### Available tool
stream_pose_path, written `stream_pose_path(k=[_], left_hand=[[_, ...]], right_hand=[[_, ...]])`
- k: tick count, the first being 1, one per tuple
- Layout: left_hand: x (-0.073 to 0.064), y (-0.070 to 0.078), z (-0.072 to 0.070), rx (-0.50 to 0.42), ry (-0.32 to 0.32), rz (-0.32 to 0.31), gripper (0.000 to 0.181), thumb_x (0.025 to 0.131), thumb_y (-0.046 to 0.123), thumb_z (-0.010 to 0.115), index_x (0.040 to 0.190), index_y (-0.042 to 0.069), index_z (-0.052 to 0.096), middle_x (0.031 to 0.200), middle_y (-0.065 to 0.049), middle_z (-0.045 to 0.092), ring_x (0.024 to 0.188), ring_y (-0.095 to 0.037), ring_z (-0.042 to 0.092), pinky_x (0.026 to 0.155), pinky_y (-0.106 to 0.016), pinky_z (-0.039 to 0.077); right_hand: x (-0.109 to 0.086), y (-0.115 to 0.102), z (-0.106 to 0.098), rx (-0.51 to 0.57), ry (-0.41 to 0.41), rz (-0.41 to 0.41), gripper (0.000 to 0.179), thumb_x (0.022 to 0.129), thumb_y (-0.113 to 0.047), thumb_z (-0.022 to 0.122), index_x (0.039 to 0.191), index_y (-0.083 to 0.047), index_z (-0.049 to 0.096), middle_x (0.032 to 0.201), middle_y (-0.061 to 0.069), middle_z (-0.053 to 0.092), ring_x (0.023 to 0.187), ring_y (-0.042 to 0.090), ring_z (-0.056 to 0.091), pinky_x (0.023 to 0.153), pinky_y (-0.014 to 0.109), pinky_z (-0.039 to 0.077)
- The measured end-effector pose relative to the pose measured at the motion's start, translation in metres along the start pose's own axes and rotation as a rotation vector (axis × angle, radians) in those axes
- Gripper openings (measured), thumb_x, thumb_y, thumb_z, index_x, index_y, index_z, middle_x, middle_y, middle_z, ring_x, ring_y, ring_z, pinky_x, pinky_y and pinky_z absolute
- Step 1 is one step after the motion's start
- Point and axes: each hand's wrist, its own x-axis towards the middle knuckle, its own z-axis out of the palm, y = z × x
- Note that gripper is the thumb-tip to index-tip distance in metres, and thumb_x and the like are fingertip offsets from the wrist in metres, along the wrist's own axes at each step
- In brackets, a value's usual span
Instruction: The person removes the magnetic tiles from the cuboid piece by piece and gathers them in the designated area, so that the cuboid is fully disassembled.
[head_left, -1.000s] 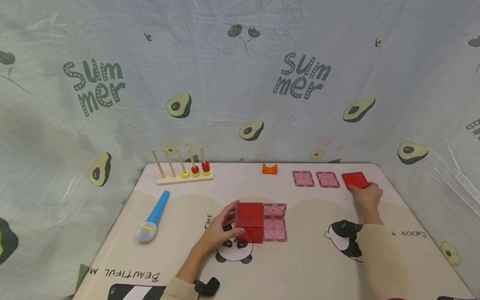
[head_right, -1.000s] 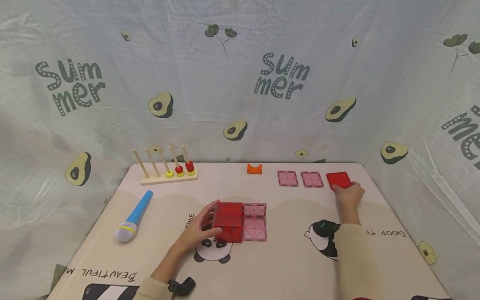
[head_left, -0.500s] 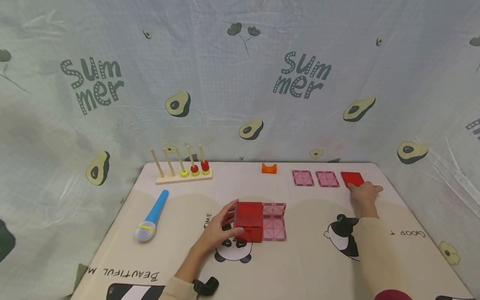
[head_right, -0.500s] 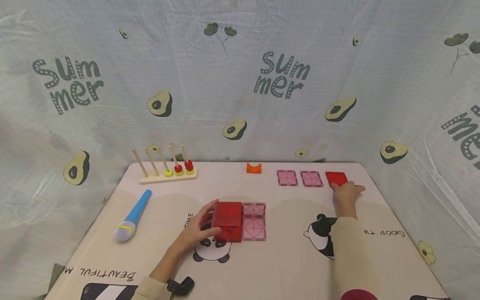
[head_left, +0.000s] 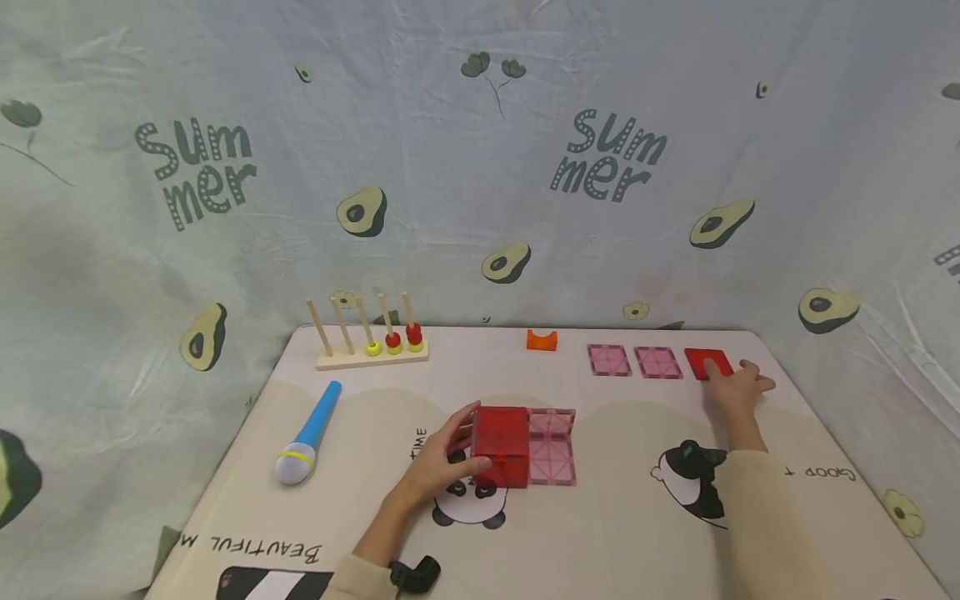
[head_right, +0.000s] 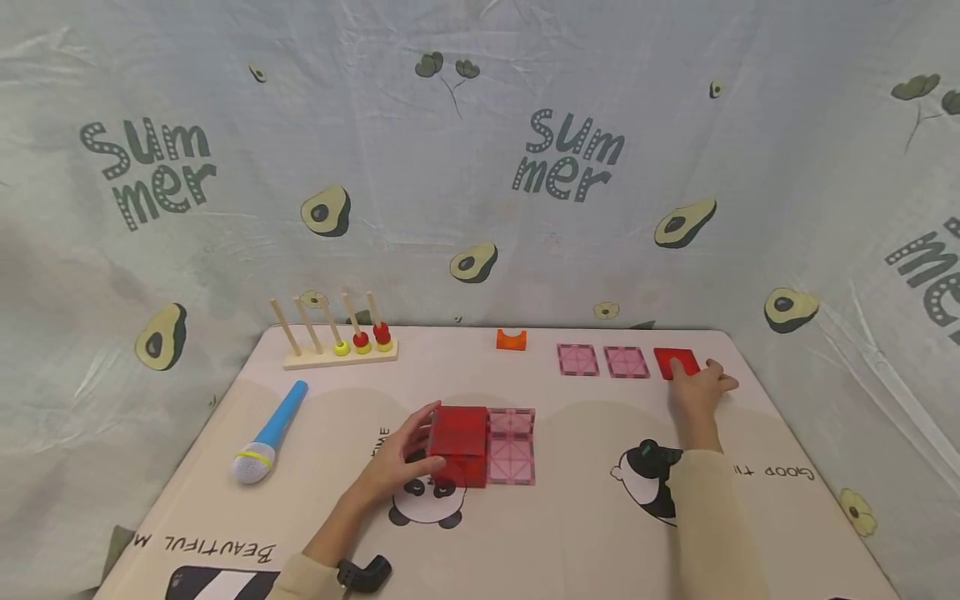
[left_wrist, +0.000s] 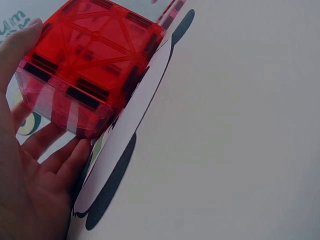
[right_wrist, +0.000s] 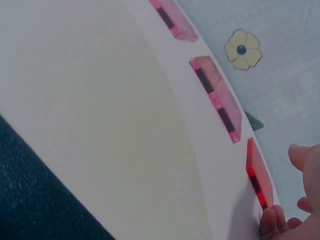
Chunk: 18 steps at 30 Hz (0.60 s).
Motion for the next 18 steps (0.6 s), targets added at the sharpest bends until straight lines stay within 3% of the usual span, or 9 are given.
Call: stream_pose_path(k=[11, 18], left_hand=[[0.0, 0.002, -0.001, -0.001, 0.007, -0.017, 0.082, 0.088, 0.033, 0.072, 0.158, 0.022, 0.03, 0.153, -0.005, 0.047, 0.137, -0.029, 0.053, 0.11, -0.04, 0.049], [-0.001, 0.002, 0.0, 0.004, 0.004, -0.016, 0.082, 0.088, 0.033, 0.072, 0.158, 0.022, 0.03, 0.154, -0.005, 0.047, 0.138, -0.028, 0.053, 0.11, -0.037, 0.05]], right_hand=[[-0.021, -0.024, -0.007, 0.149, 0.04, -0.045, 0.076, 0.1, -0.048, 0.046, 0.159, -0.012, 0.015, 0.162, 0.016, 0.011, 0.149, 0.033, 0.028, 0.121, 0.047, 0.035], [-0.041, -0.036, -0.008, 0.154, 0.075, -0.112, 0.076, 0.099, -0.052, 0.05, 0.159, -0.017, 0.02, 0.161, 0.011, 0.022, 0.139, 0.027, 0.038, 0.116, 0.041, 0.043]])
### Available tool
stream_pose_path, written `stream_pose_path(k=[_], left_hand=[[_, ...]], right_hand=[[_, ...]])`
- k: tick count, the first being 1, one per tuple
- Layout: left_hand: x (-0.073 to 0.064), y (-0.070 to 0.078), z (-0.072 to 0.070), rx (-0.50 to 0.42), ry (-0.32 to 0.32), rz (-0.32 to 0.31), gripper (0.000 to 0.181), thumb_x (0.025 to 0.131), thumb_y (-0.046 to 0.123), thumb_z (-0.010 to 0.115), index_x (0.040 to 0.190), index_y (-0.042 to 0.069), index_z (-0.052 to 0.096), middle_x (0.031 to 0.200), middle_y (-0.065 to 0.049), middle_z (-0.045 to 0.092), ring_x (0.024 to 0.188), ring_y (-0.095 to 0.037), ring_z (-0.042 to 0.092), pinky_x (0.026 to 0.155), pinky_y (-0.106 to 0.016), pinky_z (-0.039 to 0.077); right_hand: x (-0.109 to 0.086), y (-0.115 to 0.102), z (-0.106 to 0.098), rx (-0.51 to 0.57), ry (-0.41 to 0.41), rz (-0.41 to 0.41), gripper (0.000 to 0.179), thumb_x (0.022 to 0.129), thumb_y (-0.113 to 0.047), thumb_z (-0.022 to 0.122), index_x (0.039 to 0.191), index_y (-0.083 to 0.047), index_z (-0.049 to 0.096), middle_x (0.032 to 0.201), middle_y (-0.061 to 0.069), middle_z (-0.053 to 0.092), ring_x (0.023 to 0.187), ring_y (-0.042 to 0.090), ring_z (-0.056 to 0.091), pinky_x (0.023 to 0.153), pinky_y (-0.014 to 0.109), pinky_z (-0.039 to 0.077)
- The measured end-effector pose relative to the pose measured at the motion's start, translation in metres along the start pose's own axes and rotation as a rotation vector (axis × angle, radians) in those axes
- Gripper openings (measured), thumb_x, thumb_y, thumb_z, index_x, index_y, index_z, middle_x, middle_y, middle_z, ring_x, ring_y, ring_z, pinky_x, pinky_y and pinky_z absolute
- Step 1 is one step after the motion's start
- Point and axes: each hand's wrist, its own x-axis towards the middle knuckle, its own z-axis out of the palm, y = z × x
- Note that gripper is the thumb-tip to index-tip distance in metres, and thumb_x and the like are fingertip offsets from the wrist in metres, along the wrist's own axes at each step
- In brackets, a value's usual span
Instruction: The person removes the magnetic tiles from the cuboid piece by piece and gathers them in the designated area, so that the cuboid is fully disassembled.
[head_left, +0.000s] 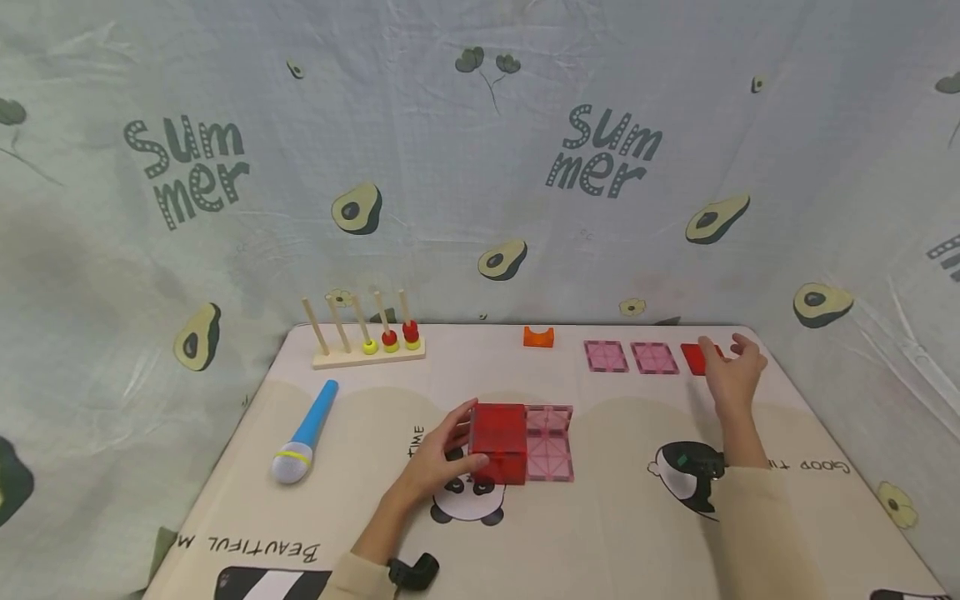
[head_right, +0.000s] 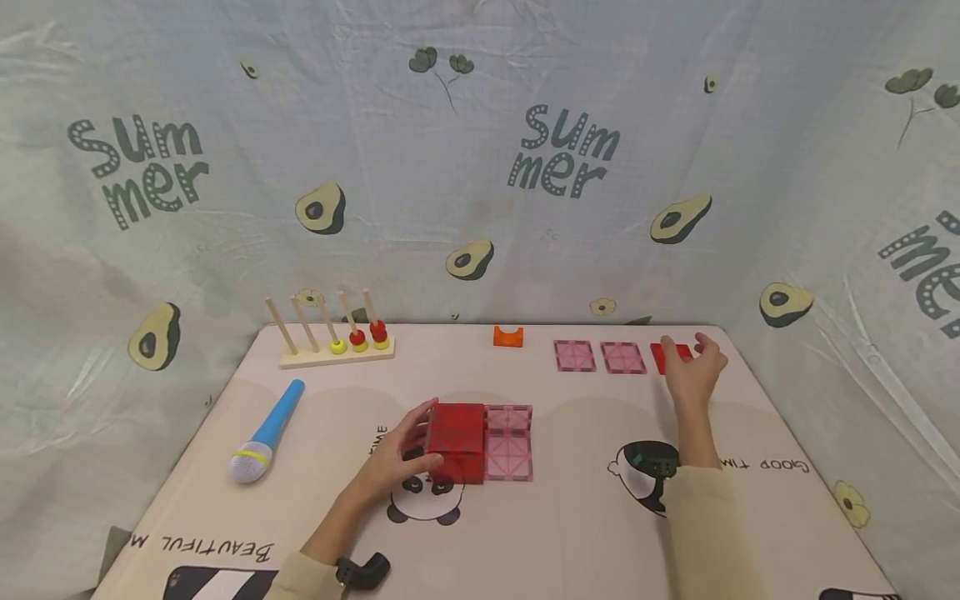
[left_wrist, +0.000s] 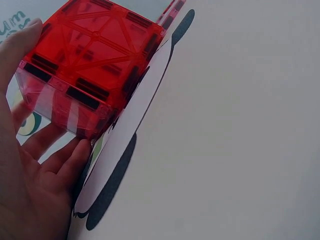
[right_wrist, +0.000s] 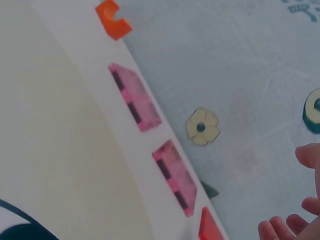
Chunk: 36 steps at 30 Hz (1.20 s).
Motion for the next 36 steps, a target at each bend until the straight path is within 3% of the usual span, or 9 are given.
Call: stream_pose_path(k=[10, 17, 24, 26, 32, 36], left_hand=[[0.0, -0.001, 0.002, 0.014, 0.012, -0.001, 0.083, 0.087, 0.036, 0.072, 0.158, 0.025, 0.03, 0.154, -0.005, 0.047, 0.137, -0.029, 0.053, 0.109, -0.042, 0.05], [0.001, -0.001, 0.002, 0.013, 0.006, 0.007, 0.082, 0.088, 0.034, 0.072, 0.158, 0.023, 0.03, 0.153, -0.005, 0.048, 0.136, -0.029, 0.054, 0.109, -0.042, 0.05], [0.001, -0.001, 0.001, 0.009, 0.011, 0.003, 0.082, 0.088, 0.033, 0.072, 0.158, 0.023, 0.03, 0.154, -0.004, 0.047, 0.136, -0.029, 0.054, 0.109, -0.042, 0.05], [0.001, -0.001, 0.001, 0.006, 0.01, 0.004, 0.082, 0.088, 0.033, 0.072, 0.158, 0.023, 0.03, 0.154, -0.004, 0.048, 0.136, -0.029, 0.054, 0.109, -0.042, 0.051], [0.0, -0.001, 0.001, 0.002, 0.004, 0.009, 0.082, 0.088, 0.033, 0.072, 0.158, 0.023, 0.03, 0.153, -0.005, 0.048, 0.136, -0.029, 0.054, 0.108, -0.041, 0.051], [0.0, 0.001, 0.001, 0.002, 0.009, 0.006, 0.082, 0.088, 0.033, 0.072, 0.158, 0.025, 0.03, 0.153, -0.004, 0.048, 0.136, -0.028, 0.054, 0.109, -0.04, 0.05]], right_hand=[[-0.036, -0.015, -0.002, 0.021, -0.025, -0.131, 0.071, 0.098, -0.048, 0.056, 0.156, -0.018, 0.028, 0.155, 0.007, 0.035, 0.134, 0.025, 0.045, 0.107, 0.032, 0.051], [-0.06, -0.025, 0.003, 0.039, -0.059, -0.228, 0.065, 0.1, -0.043, 0.056, 0.154, -0.015, 0.033, 0.153, 0.009, 0.04, 0.135, 0.027, 0.045, 0.112, 0.044, 0.047], [-0.083, -0.032, 0.014, 0.076, -0.143, -0.324, 0.063, 0.099, -0.036, 0.059, 0.152, -0.012, 0.034, 0.151, 0.011, 0.042, 0.134, 0.03, 0.046, 0.115, 0.047, 0.044], [-0.088, -0.032, 0.018, 0.082, -0.172, -0.35, 0.063, 0.099, -0.035, 0.059, 0.152, -0.012, 0.035, 0.151, 0.011, 0.043, 0.134, 0.03, 0.047, 0.115, 0.043, 0.045], [-0.101, -0.03, 0.029, 0.104, -0.273, -0.451, 0.062, 0.099, -0.029, 0.061, 0.152, -0.011, 0.036, 0.149, 0.014, 0.045, 0.13, 0.03, 0.05, 0.097, 0.005, 0.044], [-0.107, -0.028, 0.036, 0.127, -0.327, -0.513, 0.061, 0.098, -0.02, 0.063, 0.151, -0.009, 0.037, 0.146, 0.015, 0.047, 0.128, 0.03, 0.052, 0.098, 0.005, 0.043]])
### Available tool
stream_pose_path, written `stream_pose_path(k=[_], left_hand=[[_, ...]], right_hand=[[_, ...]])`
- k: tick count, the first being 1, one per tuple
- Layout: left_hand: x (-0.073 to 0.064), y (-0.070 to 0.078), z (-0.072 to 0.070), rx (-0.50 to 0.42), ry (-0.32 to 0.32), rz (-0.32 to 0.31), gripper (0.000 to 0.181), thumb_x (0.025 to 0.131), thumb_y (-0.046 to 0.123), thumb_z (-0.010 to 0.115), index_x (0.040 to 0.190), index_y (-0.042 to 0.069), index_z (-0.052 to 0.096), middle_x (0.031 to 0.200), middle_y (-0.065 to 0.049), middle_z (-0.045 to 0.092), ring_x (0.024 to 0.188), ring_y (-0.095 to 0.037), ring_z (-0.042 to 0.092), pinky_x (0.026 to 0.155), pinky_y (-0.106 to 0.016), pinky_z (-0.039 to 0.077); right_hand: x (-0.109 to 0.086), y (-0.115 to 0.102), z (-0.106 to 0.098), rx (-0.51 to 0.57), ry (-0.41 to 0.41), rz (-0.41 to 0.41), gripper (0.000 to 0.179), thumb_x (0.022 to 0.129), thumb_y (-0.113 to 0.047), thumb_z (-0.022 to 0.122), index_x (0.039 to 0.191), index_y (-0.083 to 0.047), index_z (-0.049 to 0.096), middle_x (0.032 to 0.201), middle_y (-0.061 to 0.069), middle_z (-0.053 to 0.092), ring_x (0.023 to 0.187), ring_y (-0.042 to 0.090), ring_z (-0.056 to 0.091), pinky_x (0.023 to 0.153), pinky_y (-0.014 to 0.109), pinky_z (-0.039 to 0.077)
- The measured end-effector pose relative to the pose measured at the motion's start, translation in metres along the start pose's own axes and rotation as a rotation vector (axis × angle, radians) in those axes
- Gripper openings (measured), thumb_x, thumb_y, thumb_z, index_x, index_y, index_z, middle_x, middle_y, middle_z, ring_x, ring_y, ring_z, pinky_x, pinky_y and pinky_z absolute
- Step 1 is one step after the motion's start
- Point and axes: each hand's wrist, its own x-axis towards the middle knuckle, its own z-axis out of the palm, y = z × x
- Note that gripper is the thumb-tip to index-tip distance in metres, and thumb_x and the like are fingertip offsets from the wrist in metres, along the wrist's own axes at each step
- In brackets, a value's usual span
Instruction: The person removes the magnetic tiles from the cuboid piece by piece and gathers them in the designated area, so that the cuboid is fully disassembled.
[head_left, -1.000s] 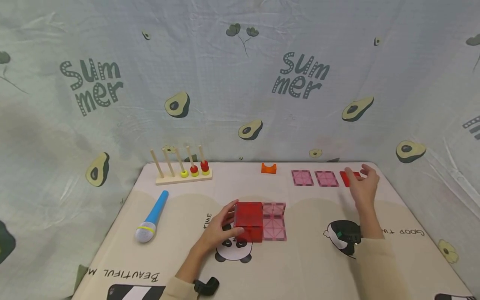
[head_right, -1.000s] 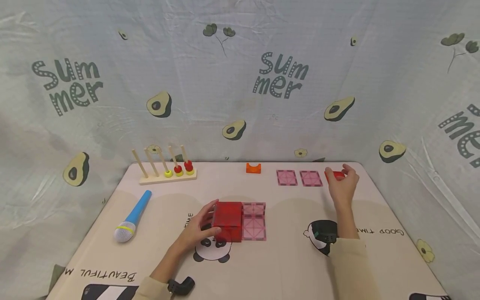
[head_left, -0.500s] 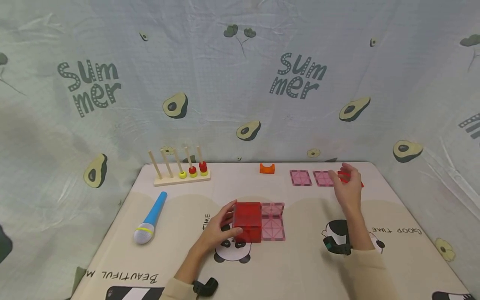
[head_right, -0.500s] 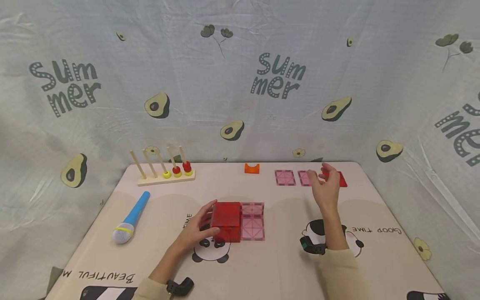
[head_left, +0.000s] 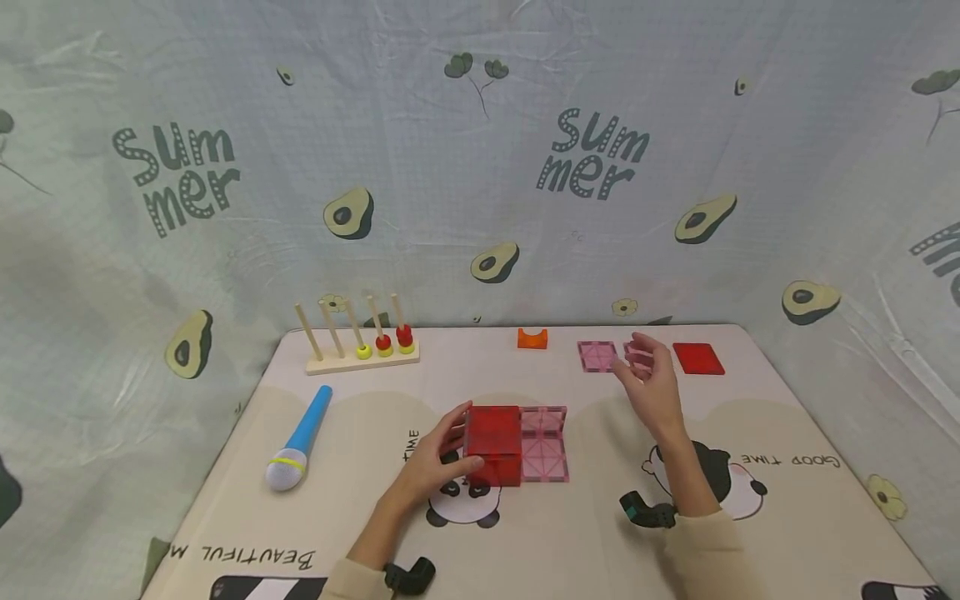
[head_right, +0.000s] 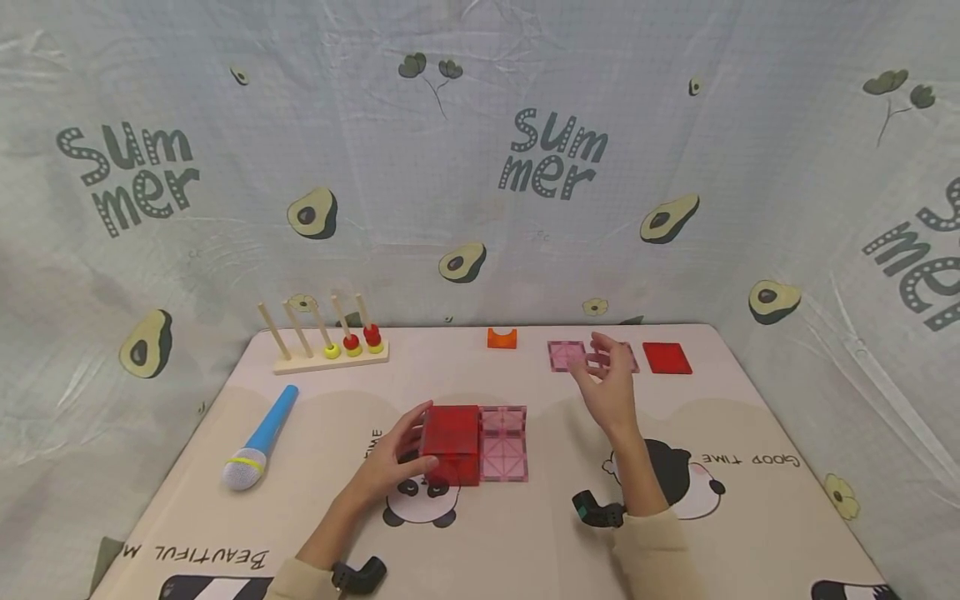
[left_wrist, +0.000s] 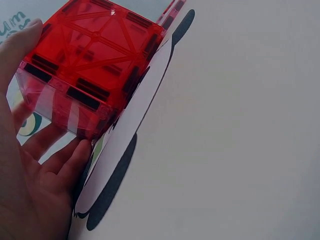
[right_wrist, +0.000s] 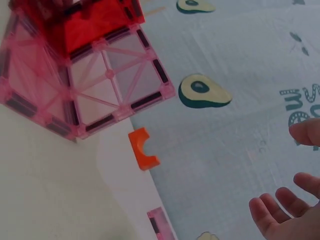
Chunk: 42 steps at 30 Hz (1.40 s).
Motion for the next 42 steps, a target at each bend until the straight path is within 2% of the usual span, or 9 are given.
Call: stream_pose_path(k=[5, 7, 11, 15, 24, 29, 34, 39, 42], left_hand=[[0.0, 0.0, 0.0, -0.003, -0.001, 0.002, 0.081, 0.088, 0.033, 0.072, 0.158, 0.025, 0.03, 0.153, -0.004, 0.048, 0.136, -0.029, 0.054, 0.109, -0.041, 0.05], [0.0, 0.0, 0.0, -0.005, 0.0, -0.002, 0.082, 0.088, 0.033, 0.072, 0.158, 0.024, 0.03, 0.154, -0.005, 0.048, 0.136, -0.029, 0.054, 0.109, -0.042, 0.05], [0.0, 0.001, -0.001, -0.005, 0.0, -0.01, 0.083, 0.088, 0.034, 0.072, 0.158, 0.023, 0.03, 0.153, -0.005, 0.048, 0.136, -0.029, 0.054, 0.109, -0.042, 0.05], [0.0, 0.0, -0.001, -0.012, -0.008, -0.003, 0.082, 0.088, 0.033, 0.072, 0.158, 0.023, 0.03, 0.153, -0.005, 0.048, 0.136, -0.03, 0.054, 0.109, -0.043, 0.05], [0.001, -0.002, 0.0, -0.006, -0.01, 0.006, 0.081, 0.089, 0.031, 0.071, 0.158, 0.022, 0.03, 0.153, -0.006, 0.048, 0.136, -0.031, 0.054, 0.108, -0.044, 0.051], [0.001, -0.001, 0.0, -0.004, -0.005, 0.003, 0.081, 0.088, 0.031, 0.071, 0.158, 0.022, 0.031, 0.153, -0.006, 0.048, 0.135, -0.031, 0.054, 0.108, -0.044, 0.051], [0.001, 0.001, -0.001, -0.016, -0.005, -0.003, 0.082, 0.088, 0.032, 0.071, 0.158, 0.022, 0.03, 0.153, -0.006, 0.048, 0.135, -0.032, 0.054, 0.108, -0.046, 0.051], [0.001, 0.002, -0.001, -0.017, -0.009, -0.009, 0.082, 0.088, 0.033, 0.071, 0.158, 0.022, 0.03, 0.153, -0.006, 0.047, 0.135, -0.032, 0.054, 0.109, -0.047, 0.05], [0.0, 0.001, -0.001, -0.014, -0.01, -0.007, 0.081, 0.089, 0.033, 0.071, 0.158, 0.022, 0.03, 0.154, -0.006, 0.047, 0.135, -0.031, 0.054, 0.109, -0.047, 0.05]], right_hand=[[-0.006, 0.001, 0.01, 0.024, -0.077, -0.045, 0.061, 0.097, -0.018, 0.066, 0.15, -0.006, 0.038, 0.145, 0.015, 0.046, 0.125, 0.029, 0.051, 0.1, 0.007, 0.045], [-0.007, 0.002, 0.015, 0.03, -0.122, -0.063, 0.066, 0.095, -0.02, 0.069, 0.15, -0.006, 0.037, 0.146, 0.015, 0.044, 0.125, 0.029, 0.05, 0.104, 0.018, 0.049], [-0.009, 0.007, 0.024, 0.022, -0.229, -0.062, 0.079, 0.088, -0.023, 0.077, 0.152, -0.009, 0.032, 0.15, 0.018, 0.038, 0.131, 0.035, 0.048, 0.108, 0.052, 0.049], [-0.011, 0.015, 0.032, 0.023, -0.322, -0.041, 0.086, 0.084, -0.026, 0.082, 0.152, -0.013, 0.031, 0.15, 0.019, 0.038, 0.132, 0.039, 0.048, 0.107, 0.059, 0.047], [-0.016, 0.028, 0.055, 0.001, -0.476, -0.038, 0.086, 0.082, -0.023, 0.084, 0.151, -0.009, 0.035, 0.139, 0.021, 0.049, 0.12, 0.036, 0.058, 0.103, 0.055, 0.052], [-0.019, 0.031, 0.061, -0.059, -0.524, -0.017, 0.082, 0.084, -0.024, 0.082, 0.15, -0.009, 0.037, 0.131, 0.014, 0.057, 0.113, 0.026, 0.062, 0.1, 0.045, 0.056], [-0.02, 0.033, 0.063, -0.099, -0.541, -0.035, 0.074, 0.085, -0.021, 0.08, 0.146, -0.009, 0.041, 0.117, 0.01, 0.063, 0.095, 0.019, 0.063, 0.085, 0.029, 0.058], [-0.02, 0.035, 0.064, -0.136, -0.544, -0.068, 0.054, 0.085, -0.017, 0.079, 0.132, -0.006, 0.055, 0.094, 0.008, 0.062, 0.08, 0.016, 0.055, 0.068, 0.022, 0.05], [-0.021, 0.035, 0.063, -0.168, -0.551, -0.065, 0.031, 0.087, -0.016, 0.077, 0.114, -0.008, 0.065, 0.089, 0.003, 0.063, 0.08, 0.015, 0.055, 0.068, 0.021, 0.049]])
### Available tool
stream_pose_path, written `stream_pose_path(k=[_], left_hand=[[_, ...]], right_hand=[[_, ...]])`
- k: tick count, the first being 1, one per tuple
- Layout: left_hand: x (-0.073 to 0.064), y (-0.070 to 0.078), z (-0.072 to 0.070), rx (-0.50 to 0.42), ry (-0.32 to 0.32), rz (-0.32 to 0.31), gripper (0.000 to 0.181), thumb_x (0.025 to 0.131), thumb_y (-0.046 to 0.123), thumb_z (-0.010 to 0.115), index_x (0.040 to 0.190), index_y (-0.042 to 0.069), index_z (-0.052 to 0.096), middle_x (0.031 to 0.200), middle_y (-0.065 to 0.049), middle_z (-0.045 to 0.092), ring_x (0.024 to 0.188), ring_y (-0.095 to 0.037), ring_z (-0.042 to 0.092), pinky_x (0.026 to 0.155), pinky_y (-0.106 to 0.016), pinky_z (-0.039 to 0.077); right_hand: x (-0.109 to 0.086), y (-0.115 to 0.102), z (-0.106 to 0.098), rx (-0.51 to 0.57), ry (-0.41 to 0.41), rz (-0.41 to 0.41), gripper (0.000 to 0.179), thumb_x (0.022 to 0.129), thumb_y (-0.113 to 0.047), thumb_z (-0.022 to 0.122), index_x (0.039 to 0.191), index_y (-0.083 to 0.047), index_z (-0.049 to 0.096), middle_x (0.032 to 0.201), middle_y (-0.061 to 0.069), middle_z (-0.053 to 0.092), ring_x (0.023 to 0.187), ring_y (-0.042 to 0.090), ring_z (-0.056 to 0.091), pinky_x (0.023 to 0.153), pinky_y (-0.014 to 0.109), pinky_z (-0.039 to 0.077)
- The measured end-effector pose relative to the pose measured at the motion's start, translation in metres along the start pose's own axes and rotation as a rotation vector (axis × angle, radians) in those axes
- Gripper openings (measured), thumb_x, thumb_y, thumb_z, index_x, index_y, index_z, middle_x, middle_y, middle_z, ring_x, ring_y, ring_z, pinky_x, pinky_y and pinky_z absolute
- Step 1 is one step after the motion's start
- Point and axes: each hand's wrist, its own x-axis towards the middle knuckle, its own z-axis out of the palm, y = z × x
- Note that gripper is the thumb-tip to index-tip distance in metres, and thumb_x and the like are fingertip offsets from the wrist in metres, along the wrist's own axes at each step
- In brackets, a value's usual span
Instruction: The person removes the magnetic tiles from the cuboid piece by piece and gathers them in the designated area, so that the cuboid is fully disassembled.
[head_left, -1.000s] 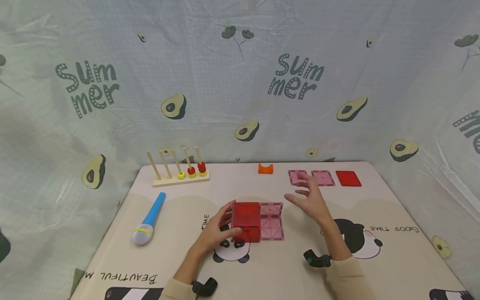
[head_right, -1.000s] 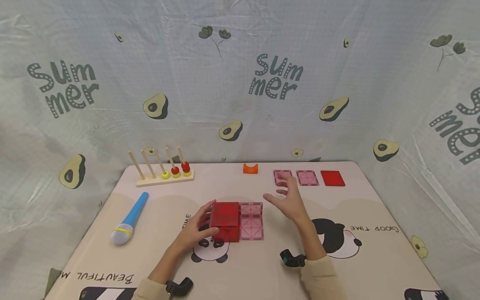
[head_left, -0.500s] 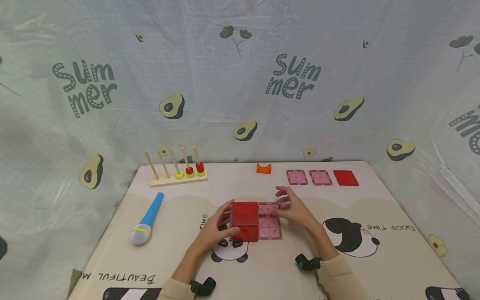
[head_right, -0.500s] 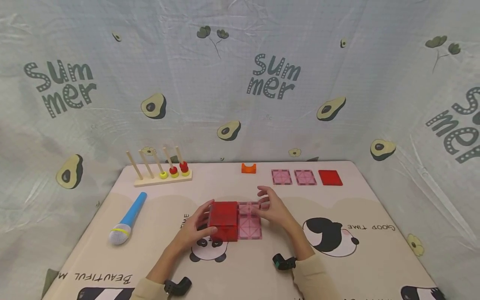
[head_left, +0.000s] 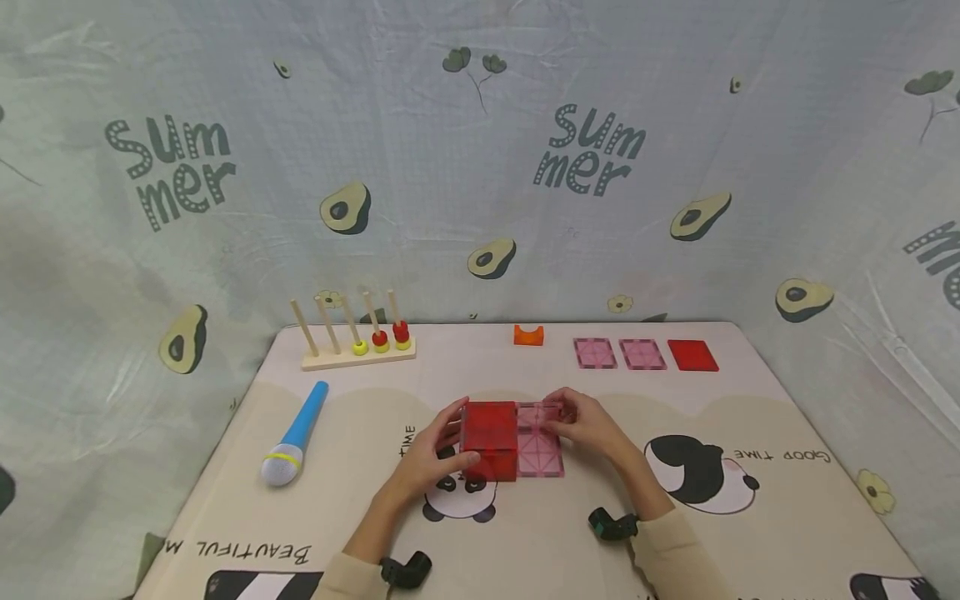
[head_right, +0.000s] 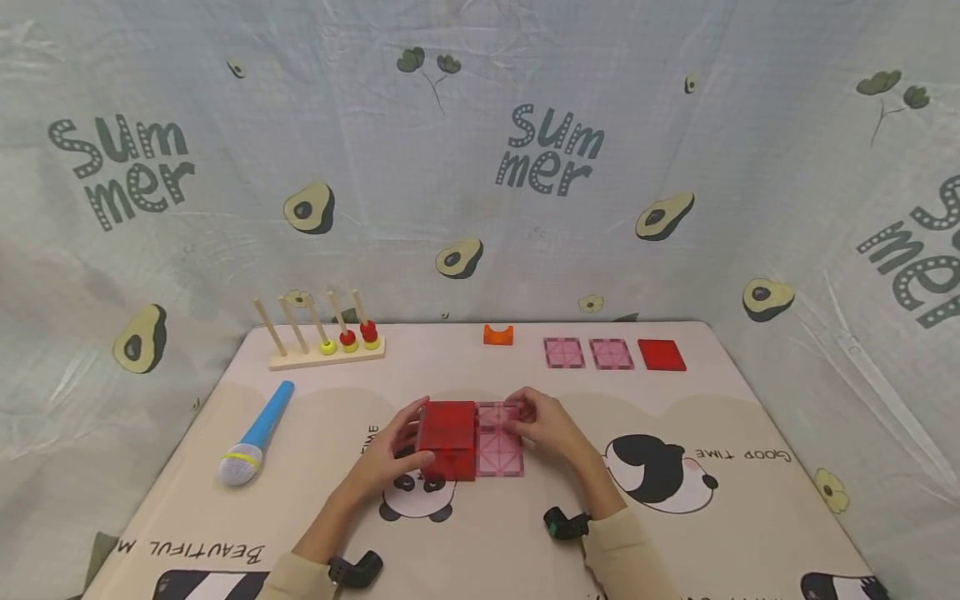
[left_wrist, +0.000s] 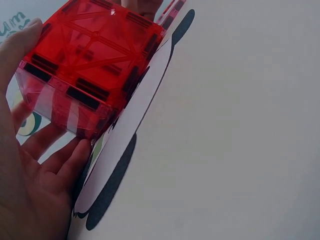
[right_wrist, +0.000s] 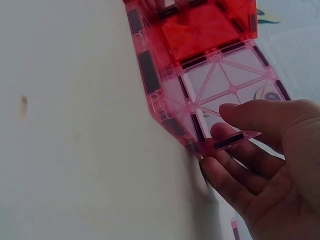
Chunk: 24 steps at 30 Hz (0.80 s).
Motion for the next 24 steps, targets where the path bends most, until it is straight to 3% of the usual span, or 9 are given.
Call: stream_pose_path(k=[3, 6, 24], left_hand=[[-0.0006, -0.0005, 0.0002, 0.001, 0.003, -0.004, 0.082, 0.088, 0.033, 0.071, 0.158, 0.022, 0.03, 0.154, -0.006, 0.047, 0.135, -0.032, 0.054, 0.109, -0.047, 0.05], [-0.0016, -0.0014, 0.0004, -0.001, 0.004, -0.009, 0.082, 0.088, 0.033, 0.071, 0.158, 0.022, 0.03, 0.154, -0.006, 0.047, 0.135, -0.031, 0.054, 0.109, -0.046, 0.05], [0.0005, -0.0024, 0.0011, 0.022, 0.013, -0.005, 0.08, 0.088, 0.034, 0.071, 0.157, 0.026, 0.032, 0.153, -0.007, 0.048, 0.135, -0.032, 0.055, 0.108, -0.046, 0.05]], right_hand=[[-0.0006, 0.0007, 0.0002, -0.04, -0.007, 0.009, 0.014, 0.088, -0.019, 0.076, 0.098, -0.013, 0.068, 0.086, -0.001, 0.064, 0.082, 0.015, 0.055, 0.071, 0.021, 0.049], [-0.0016, 0.0013, 0.0005, -0.068, -0.006, 0.007, 0.01, 0.089, -0.021, 0.076, 0.091, -0.015, 0.068, 0.085, -0.002, 0.065, 0.083, 0.015, 0.055, 0.073, 0.021, 0.049], [-0.0013, 0.0027, 0.0017, -0.091, 0.027, 0.027, 0.01, 0.09, -0.024, 0.075, 0.092, -0.017, 0.068, 0.085, -0.004, 0.066, 0.082, 0.014, 0.055, 0.075, 0.023, 0.051]])
